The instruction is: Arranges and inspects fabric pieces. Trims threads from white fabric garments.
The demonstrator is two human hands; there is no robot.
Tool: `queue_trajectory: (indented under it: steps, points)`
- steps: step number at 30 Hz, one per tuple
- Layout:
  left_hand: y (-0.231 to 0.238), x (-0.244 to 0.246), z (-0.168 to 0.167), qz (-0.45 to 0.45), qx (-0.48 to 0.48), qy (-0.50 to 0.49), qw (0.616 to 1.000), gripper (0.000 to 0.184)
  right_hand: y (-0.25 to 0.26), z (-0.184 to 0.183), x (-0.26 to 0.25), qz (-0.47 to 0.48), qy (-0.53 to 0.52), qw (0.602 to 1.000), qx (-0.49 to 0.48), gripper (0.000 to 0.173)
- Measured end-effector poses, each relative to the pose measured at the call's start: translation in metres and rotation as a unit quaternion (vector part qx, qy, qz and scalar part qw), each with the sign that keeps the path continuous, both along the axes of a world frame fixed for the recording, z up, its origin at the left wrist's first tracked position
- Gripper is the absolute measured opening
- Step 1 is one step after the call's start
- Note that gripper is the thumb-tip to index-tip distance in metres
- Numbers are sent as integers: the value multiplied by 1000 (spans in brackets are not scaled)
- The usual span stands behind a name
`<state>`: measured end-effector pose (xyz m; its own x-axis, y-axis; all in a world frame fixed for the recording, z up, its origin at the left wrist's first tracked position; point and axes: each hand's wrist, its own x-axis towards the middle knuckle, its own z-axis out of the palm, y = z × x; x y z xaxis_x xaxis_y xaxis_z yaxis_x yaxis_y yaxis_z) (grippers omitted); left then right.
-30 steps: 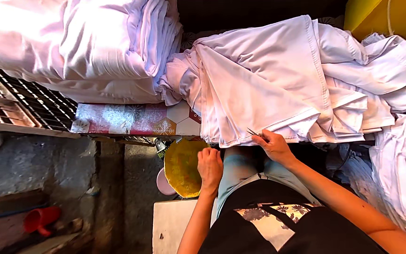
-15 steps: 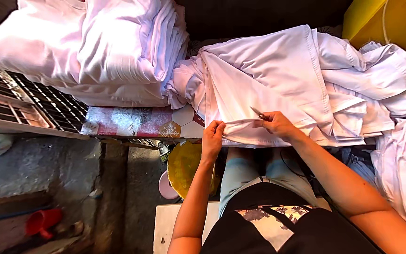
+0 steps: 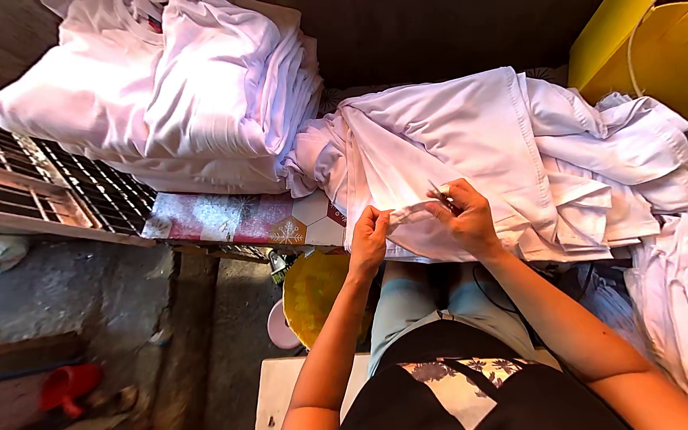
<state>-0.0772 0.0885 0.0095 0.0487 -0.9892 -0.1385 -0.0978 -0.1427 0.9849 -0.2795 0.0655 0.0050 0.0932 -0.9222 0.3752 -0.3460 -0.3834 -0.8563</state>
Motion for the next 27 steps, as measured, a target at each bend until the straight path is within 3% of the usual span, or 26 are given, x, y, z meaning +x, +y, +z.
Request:
queue_trajectory:
  steps: [8,11,13,15,17,19,21,25,27]
  points:
    - [1,-9,1,19,8,9,1000,20,23,-12,32,8,79,989,-124,10]
    - [1,-6,0,20,22,29,999,20,54,-15,35,186,79,978,-51,11]
    - [0,-5,-2,27,31,58,997,20,67,-20,37,251,70,964,-50,11]
    - [-1,-4,-2,39,43,79,995,21,67,-22,32,227,32,973,-32,12]
    - [1,-3,-3,43,47,96,993,21,61,-21,25,129,-1,992,0,18]
    - [1,-1,-1,31,48,106,993,20,47,-15,17,7,44,999,20,47]
    - [2,-2,2,14,51,115,992,19,31,-8,9,-12,63,995,78,74]
    - [0,-6,7,7,46,112,993,20,20,-8,14,24,-99,983,154,43]
    - [0,-8,10,2,39,112,993,20,20,-5,17,42,-117,975,183,40]
